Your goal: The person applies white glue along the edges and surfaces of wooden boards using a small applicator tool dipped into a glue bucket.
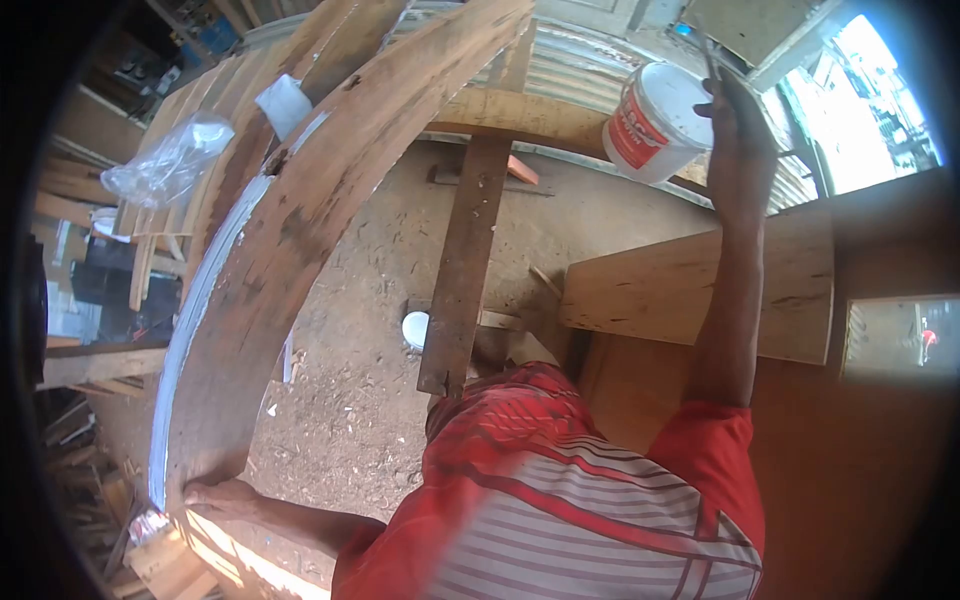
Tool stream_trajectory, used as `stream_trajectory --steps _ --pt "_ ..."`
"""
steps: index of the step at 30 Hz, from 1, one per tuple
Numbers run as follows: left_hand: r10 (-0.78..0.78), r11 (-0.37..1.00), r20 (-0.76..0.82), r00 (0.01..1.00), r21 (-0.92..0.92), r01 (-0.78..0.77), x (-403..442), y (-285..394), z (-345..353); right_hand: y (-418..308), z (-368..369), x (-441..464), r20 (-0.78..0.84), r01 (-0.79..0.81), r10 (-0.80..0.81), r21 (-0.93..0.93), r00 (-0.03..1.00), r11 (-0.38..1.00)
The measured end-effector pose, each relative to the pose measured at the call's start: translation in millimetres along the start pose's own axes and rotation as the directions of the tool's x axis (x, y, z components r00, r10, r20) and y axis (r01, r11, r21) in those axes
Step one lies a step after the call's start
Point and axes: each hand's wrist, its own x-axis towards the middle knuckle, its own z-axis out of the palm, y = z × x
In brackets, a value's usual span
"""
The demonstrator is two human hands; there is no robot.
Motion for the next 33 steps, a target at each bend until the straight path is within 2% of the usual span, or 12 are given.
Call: stream_trajectory --steps 5,6,11,13,17,20,21,23,26,29,32,33 --pt "0.104 0.973 -0.008 0.995 0.209 -0.100 8 14 7 59 -13 33 0.224 -0.104 0.195 -0.362 0.955 0.926" --pt "0.128 0.962 -0.016 0.992 0.245 -0.120 11 16 8 111 -14 40 0.270 0.048 0.075 -0.423 0.960 0.905" --pt "-0.073 0.963 0.016 0.997 0.260 0.067 17 10 0 173 7 70 0.597 0.169 0.183 -0.484 0.781 0.859" --pt "-0.155 0.947 0.018 0.988 0.289 0.143 25 9 -2 186 27 79 0.683 0.161 0.210 -0.437 0.700 0.885" --pt "-0.094 0.973 0.069 0.993 0.219 0.077 24 44 16 197 69 97 0.849 0.314 0.247 -0.421 0.468 0.851" --pt "-0.141 0.924 -0.032 0.990 0.355 0.143 41 12 1 213 95 104 0.910 0.414 0.224 -0.364 0.348 0.834" --pt "-0.003 0.948 -0.046 0.999 0.319 0.018 53 2 0 218 103 106 0.926 0.448 0.204 -0.336 0.318 0.829" --pt "0.271 0.931 -0.072 0.960 0.271 -0.243 77 -16 0 226 115 99 0.882 0.366 0.268 -0.414 0.386 0.834" --pt "0.185 0.931 -0.163 0.969 0.345 -0.120 62 26 21 209 119 102 0.870 0.268 0.324 -0.435 0.371 0.860" --pt "0.113 0.943 -0.249 0.962 0.331 -0.025 53 57 33 274 134 88 0.916 0.324 0.202 -0.319 0.345 0.891" --pt "0.068 0.948 -0.315 0.947 0.317 0.037 45 68 26 273 131 88 0.946 0.207 -0.014 -0.056 0.323 0.977" --pt "0.055 0.952 -0.328 0.943 0.301 0.049 44 70 25 272 134 89 0.965 0.232 -0.066 0.006 0.253 0.973"
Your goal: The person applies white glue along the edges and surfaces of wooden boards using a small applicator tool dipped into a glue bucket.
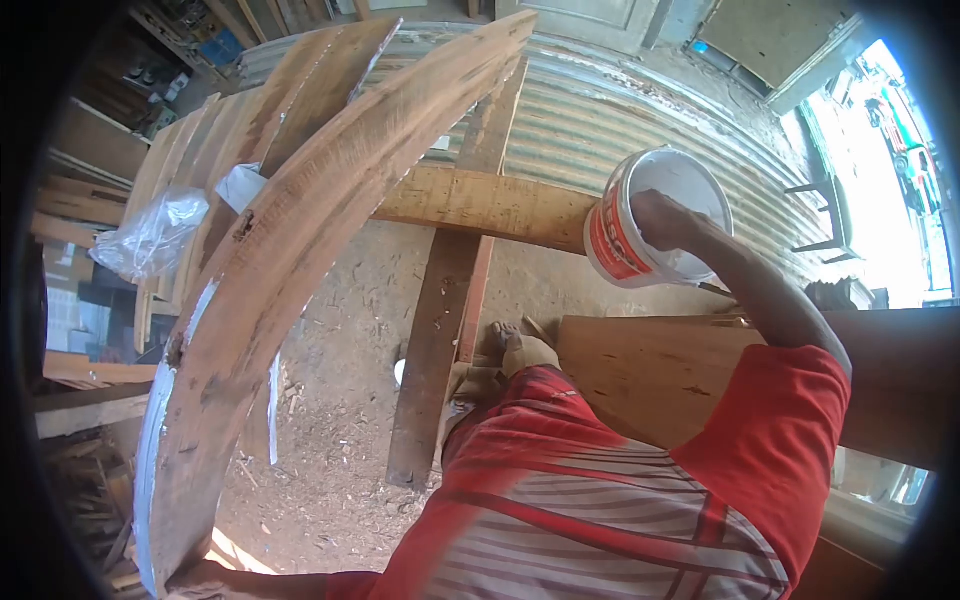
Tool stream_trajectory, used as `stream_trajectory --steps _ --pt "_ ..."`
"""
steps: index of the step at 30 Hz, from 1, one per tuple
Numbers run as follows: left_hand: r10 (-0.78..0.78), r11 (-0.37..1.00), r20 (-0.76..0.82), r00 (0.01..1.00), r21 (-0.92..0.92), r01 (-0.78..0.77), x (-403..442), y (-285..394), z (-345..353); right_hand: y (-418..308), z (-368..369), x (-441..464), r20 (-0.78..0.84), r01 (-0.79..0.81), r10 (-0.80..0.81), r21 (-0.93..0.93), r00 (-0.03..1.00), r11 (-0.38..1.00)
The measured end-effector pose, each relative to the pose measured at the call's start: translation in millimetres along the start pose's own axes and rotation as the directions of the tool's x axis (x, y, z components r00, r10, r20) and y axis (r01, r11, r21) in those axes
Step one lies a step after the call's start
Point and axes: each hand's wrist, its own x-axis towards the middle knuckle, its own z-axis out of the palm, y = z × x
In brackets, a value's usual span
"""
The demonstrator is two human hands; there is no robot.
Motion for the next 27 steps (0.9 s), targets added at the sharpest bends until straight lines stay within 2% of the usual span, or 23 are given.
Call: stream_trajectory --steps 2,5,8,10,11,14,16,19,21,24,27 --pt "-0.039 0.999 -0.005 0.999 -0.023 0.039 2 0 -5 -14 -7 -5 0.122 0.119 -0.116 -0.014 0.986 0.993" --pt "-0.117 0.993 -0.027 0.993 -0.028 0.116 -5 -7 -13 -2 2 -12 0.073 0.158 -0.164 0.081 0.984 0.984" --pt "-0.156 0.988 -0.040 0.987 -0.031 0.154 -4 -14 -29 -5 -4 -22 0.163 0.040 -0.066 0.156 0.984 0.987" --pt "-0.151 0.988 -0.001 0.989 -0.035 0.150 -6 -11 -31 -4 -2 -19 0.255 -0.092 0.072 0.068 0.964 0.993" --pt "-0.168 0.984 0.010 0.986 -0.063 0.169 -12 2 -27 -9 -4 -18 0.297 -0.158 0.145 0.021 0.944 0.987" --pt "-0.181 0.979 0.001 0.983 -0.091 0.181 -21 26 -18 -37 -38 -21 0.480 -0.252 0.206 0.034 0.853 0.967" --pt "-0.113 0.993 -0.007 0.994 -0.035 0.113 -15 38 -21 -18 -41 -29 0.402 -0.290 0.207 0.158 0.892 0.944" --pt "-0.009 0.999 -0.008 1.000 0.051 0.010 -25 54 -11 -43 -77 -50 0.231 -0.298 0.265 0.117 0.936 0.948" --pt "-0.039 0.999 -0.007 0.999 0.027 0.039 -22 50 -7 -51 -89 -65 0.162 -0.353 0.337 0.084 0.927 0.932" --pt "-0.086 0.996 -0.005 0.996 -0.005 0.086 -18 45 -3 -56 -101 -90 0.045 -0.393 0.391 0.140 0.919 0.909" --pt "-0.169 0.985 -0.003 0.986 -0.045 0.169 -19 38 0 -52 -103 -123 -0.058 -0.370 0.389 0.211 0.919 0.905"
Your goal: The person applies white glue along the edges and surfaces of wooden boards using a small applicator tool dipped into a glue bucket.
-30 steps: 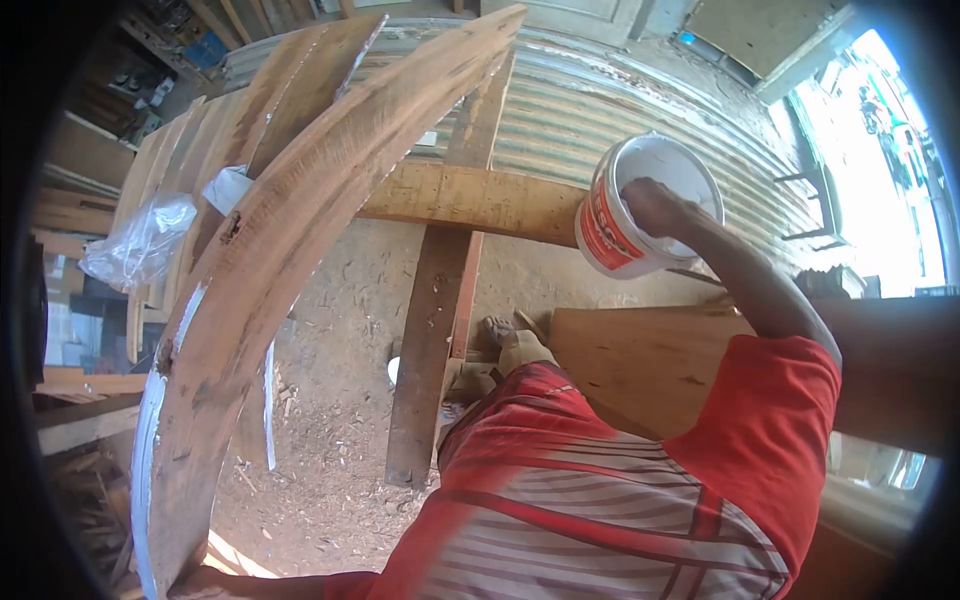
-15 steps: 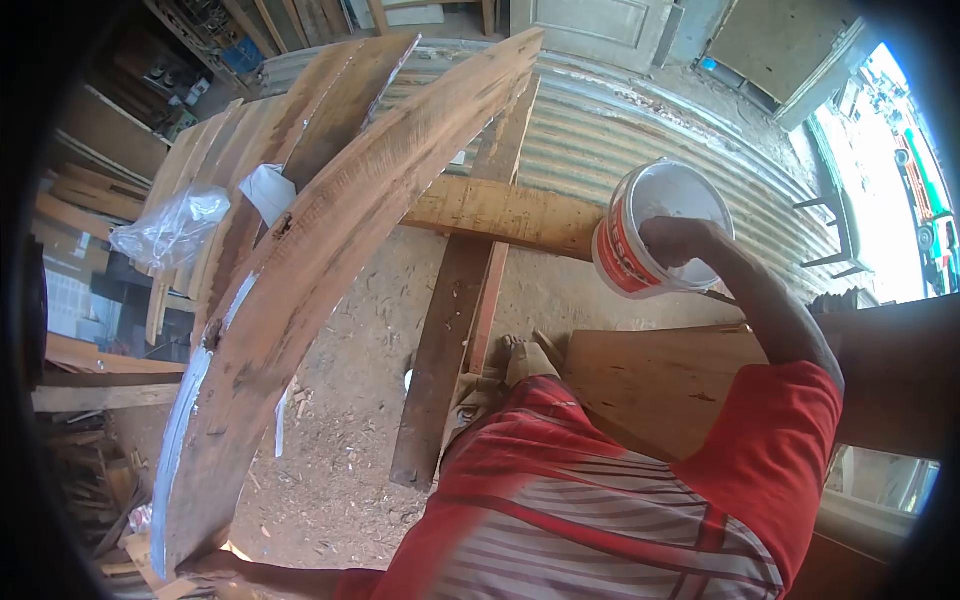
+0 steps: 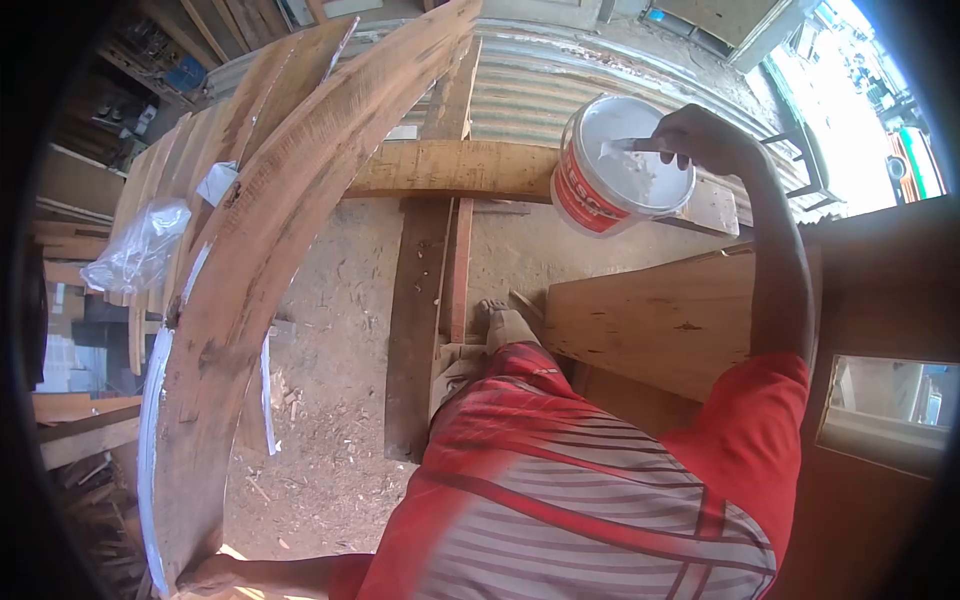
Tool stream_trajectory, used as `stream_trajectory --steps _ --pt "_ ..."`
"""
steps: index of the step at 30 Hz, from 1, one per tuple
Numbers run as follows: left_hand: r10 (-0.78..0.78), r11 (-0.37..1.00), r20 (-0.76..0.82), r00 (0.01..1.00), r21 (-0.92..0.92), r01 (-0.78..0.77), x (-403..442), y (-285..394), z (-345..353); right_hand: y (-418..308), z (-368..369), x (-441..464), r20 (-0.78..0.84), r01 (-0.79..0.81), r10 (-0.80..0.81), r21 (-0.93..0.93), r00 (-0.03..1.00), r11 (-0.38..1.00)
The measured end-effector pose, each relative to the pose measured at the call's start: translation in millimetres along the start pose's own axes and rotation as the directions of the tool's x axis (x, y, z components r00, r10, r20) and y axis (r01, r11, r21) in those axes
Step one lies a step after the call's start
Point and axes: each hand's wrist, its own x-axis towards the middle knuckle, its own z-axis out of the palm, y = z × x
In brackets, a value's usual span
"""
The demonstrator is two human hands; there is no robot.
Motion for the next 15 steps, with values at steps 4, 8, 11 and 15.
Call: stream_trajectory --steps 4,8,11,15 --pt "-0.052 0.995 -0.003 0.999 -0.088 0.052 -3 -4 -10 -3 7 -37 -0.198 -0.001 0.034 0.160 0.980 0.987" --pt "-0.046 0.976 0.034 0.998 -0.209 0.052 -7 -24 -21 -48 26 -51 -0.376 0.109 0.034 0.352 0.926 0.930" --pt "0.012 0.964 0.044 0.999 -0.267 0.000 -5 -36 -26 -102 47 -31 -0.430 0.272 -0.047 0.479 0.902 0.835" --pt "0.028 0.964 0.052 0.998 -0.265 -0.013 -4 -50 -41 -174 74 28 -0.448 0.416 -0.173 0.529 0.877 0.740"
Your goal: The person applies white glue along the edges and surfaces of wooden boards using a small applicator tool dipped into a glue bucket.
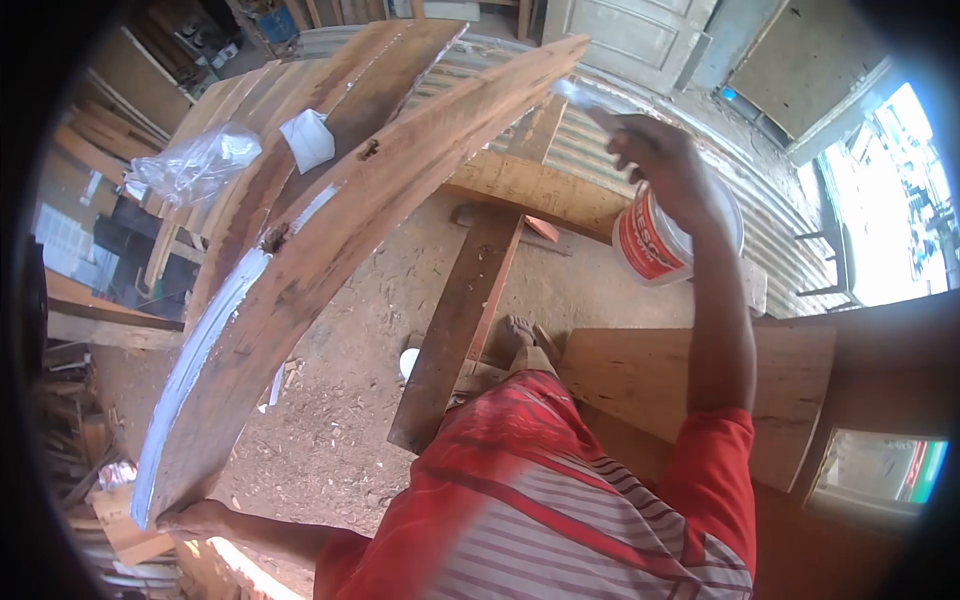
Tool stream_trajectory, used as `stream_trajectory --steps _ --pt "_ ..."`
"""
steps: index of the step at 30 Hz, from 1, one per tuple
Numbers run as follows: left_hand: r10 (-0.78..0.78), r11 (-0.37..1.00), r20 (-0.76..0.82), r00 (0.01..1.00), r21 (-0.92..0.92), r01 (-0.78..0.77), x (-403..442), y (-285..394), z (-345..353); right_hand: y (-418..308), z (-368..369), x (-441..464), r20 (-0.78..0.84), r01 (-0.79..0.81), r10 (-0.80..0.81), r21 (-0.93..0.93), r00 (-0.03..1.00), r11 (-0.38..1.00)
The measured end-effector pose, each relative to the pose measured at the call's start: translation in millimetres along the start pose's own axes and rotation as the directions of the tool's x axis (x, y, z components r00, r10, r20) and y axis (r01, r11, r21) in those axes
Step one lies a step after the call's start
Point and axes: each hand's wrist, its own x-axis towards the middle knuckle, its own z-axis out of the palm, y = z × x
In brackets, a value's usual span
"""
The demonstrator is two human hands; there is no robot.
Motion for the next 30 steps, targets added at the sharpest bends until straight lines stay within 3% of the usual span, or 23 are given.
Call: stream_trajectory --steps 2,7,9,11,13,16,18,21,23,25,26,28,29,30 --pt "0.009 0.999 -0.015 1.000 0.044 -0.008 -5 1 -9 14 26 38 0.093 0.078 -0.075 -0.027 0.993 0.997" --pt "-0.014 0.992 -0.101 0.995 0.126 0.027 -11 20 -12 20 64 75 0.112 0.129 -0.121 -0.068 0.986 0.989" --pt "-0.018 0.991 -0.132 0.991 0.126 0.035 -14 27 -12 20 71 83 0.105 0.180 -0.160 -0.232 0.982 0.956" --pt "0.118 0.866 -0.049 0.992 0.494 -0.078 -10 23 -26 16 80 80 0.103 0.294 -0.275 -0.353 0.956 0.889" --pt "0.191 0.749 0.013 0.982 0.645 -0.154 -9 18 -35 7 88 61 0.110 0.467 -0.468 -0.427 0.877 0.775" --pt "0.177 0.847 -0.035 0.984 0.514 -0.134 -9 18 -33 -18 84 39 0.147 0.519 -0.503 -0.379 0.852 0.767" --pt "0.036 0.972 -0.111 0.993 0.233 -0.009 -1 6 -35 -19 78 49 0.094 0.458 -0.463 -0.415 0.881 0.786" --pt "0.080 0.985 -0.084 0.993 0.158 -0.066 5 -7 -38 3 72 82 0.056 0.391 -0.418 -0.487 0.907 0.781" --pt "0.045 0.985 -0.118 0.992 0.173 -0.024 3 -5 -33 8 82 88 0.041 0.384 -0.417 -0.478 0.908 0.790" --pt "0.178 0.878 -0.057 0.982 0.460 -0.132 4 -10 -42 6 84 83 0.100 0.463 -0.472 -0.453 0.876 0.762" --pt "0.296 0.683 0.062 0.953 0.684 -0.256 11 -17 -54 1 85 76 0.128 0.497 -0.496 -0.439 0.859 0.748" --pt "0.309 0.677 0.089 0.947 0.679 -0.285 16 -29 -59 -12 86 70 0.151 0.509 -0.494 -0.415 0.856 0.754" --pt "0.212 0.870 -0.004 0.977 0.457 -0.186 18 -32 -55 -14 86 69 0.144 0.497 -0.484 -0.410 0.863 0.765" --pt "0.134 0.940 -0.042 0.990 0.323 -0.114 17 -34 -52 -15 86 68 0.136 0.485 -0.474 -0.406 0.870 0.774"
